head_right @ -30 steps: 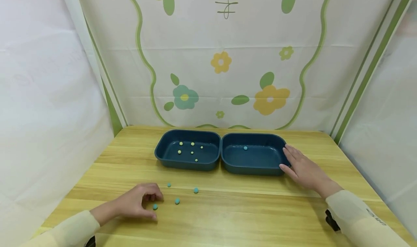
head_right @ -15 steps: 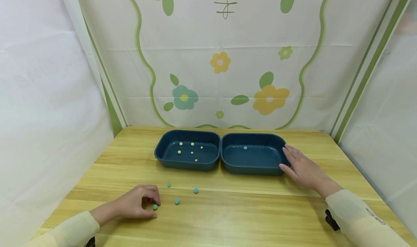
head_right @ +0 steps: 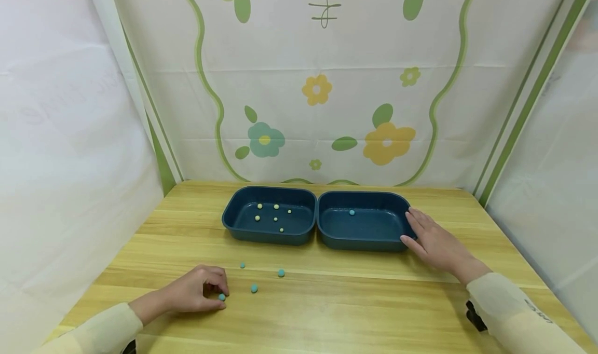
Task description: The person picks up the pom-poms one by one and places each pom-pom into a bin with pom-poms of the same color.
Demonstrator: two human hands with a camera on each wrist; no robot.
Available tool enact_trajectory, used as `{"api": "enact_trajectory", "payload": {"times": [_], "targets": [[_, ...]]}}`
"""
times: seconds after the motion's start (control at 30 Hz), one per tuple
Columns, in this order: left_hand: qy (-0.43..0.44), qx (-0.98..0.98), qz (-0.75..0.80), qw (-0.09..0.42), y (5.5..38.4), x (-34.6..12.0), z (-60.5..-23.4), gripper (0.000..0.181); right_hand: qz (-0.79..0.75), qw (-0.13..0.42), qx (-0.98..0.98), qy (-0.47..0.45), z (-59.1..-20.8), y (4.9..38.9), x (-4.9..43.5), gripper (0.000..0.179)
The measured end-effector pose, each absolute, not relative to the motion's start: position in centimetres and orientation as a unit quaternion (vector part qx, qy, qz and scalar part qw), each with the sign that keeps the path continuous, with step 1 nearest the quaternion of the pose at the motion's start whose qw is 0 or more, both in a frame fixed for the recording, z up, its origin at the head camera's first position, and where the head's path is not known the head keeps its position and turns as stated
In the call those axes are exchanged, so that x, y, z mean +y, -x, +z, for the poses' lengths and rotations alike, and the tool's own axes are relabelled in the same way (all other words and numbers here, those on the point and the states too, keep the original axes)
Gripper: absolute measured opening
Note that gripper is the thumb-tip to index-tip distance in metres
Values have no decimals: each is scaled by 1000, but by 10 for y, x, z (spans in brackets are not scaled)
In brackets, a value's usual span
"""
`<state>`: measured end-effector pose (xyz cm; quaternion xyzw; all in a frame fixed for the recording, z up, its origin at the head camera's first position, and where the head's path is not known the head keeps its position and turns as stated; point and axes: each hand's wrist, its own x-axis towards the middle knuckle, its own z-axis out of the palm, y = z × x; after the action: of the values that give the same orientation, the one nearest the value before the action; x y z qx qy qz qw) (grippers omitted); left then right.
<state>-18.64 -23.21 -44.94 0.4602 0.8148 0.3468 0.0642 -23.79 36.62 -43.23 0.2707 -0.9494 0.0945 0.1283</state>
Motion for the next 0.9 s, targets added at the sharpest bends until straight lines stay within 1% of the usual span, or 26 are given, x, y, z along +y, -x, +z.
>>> {"api": "enact_trajectory", "payload": {"times": [0.3,0.5,0.73,0.9], "targets": [[-446,819,353,79,186,-232,-448,8,98,126,-951,-266,-432,237,365,66],[-438,821,358,78,187,-230,-449,9,96,126,-951,-266,-432,237,365,66],[-419,829,364,68,187,-221,-443,9,96,124,-952,-264,-433,236,366,67],[-430,820,375,42,192,-212,-438,9,97,127,-951,-265,-433,237,365,67]]}}
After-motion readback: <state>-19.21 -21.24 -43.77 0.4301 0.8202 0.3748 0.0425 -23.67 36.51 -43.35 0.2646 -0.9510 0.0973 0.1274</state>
